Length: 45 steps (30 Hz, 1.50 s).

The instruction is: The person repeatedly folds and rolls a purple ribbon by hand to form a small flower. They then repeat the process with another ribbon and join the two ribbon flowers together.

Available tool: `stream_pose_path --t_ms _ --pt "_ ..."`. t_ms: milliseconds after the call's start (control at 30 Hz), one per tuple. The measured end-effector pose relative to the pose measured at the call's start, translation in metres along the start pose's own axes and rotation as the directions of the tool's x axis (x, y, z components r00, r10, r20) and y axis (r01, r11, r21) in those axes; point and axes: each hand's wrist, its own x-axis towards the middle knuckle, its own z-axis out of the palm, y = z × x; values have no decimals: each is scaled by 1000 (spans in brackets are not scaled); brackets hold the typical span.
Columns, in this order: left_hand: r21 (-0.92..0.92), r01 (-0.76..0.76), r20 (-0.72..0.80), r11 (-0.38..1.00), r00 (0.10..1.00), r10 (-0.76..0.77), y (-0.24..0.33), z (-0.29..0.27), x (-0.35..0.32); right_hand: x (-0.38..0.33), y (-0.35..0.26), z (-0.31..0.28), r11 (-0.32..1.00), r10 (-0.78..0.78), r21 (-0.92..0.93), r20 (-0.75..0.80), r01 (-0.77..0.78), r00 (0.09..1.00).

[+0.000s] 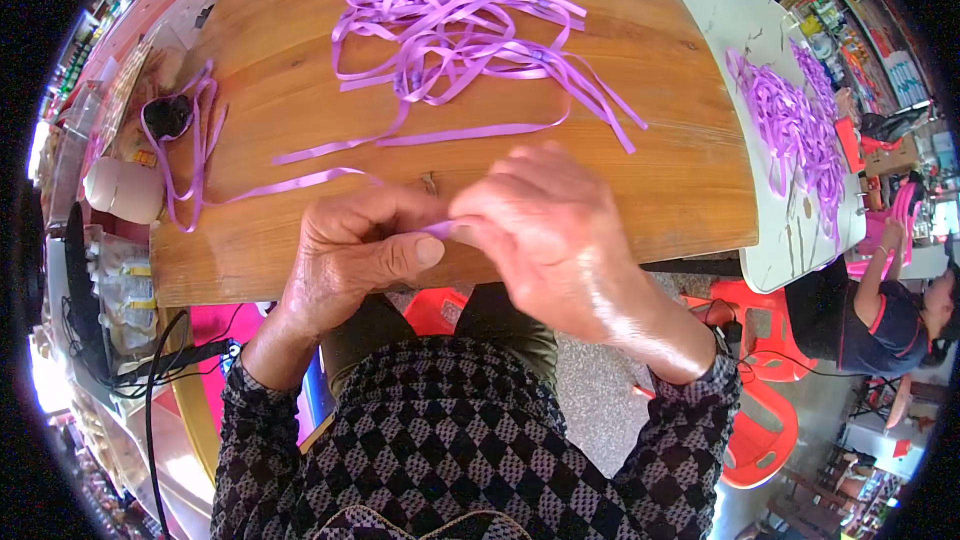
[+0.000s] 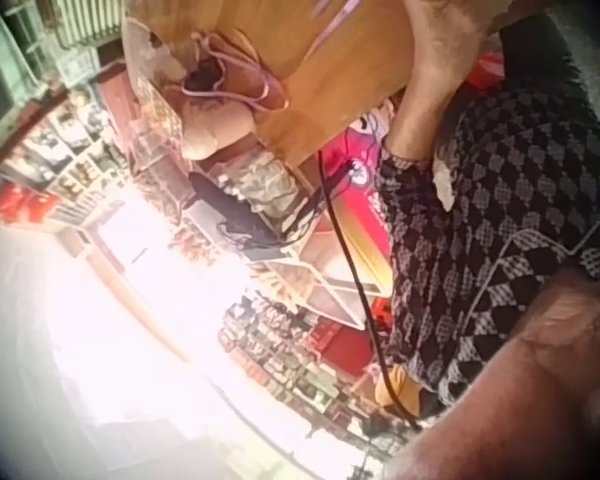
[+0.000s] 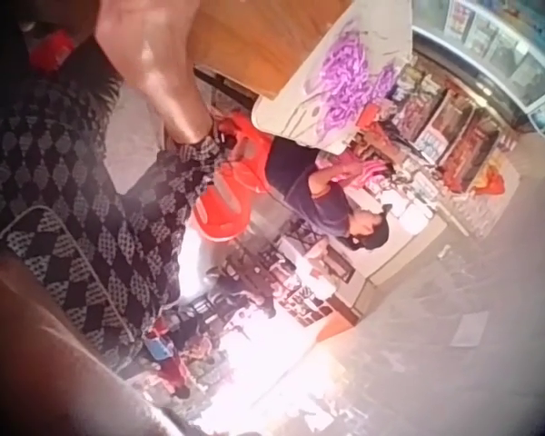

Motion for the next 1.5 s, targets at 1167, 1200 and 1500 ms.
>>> stream_pose_path --t_ms 1167,1200,1500 --pt "-202 -112 -212 973 975 68 -21 -7 -17 -32 -15 57 952 -188 -255 -56 168 981" --pt "-203 -108 -211 973 975 64 -22 -5 -18 -28 -17 54 932 -245 -300 -101 206 964" --pt "-143 71 -73 987 994 -82 -24 -1 -25 -24 -2 49 996 -71 -63 -198 60 978"
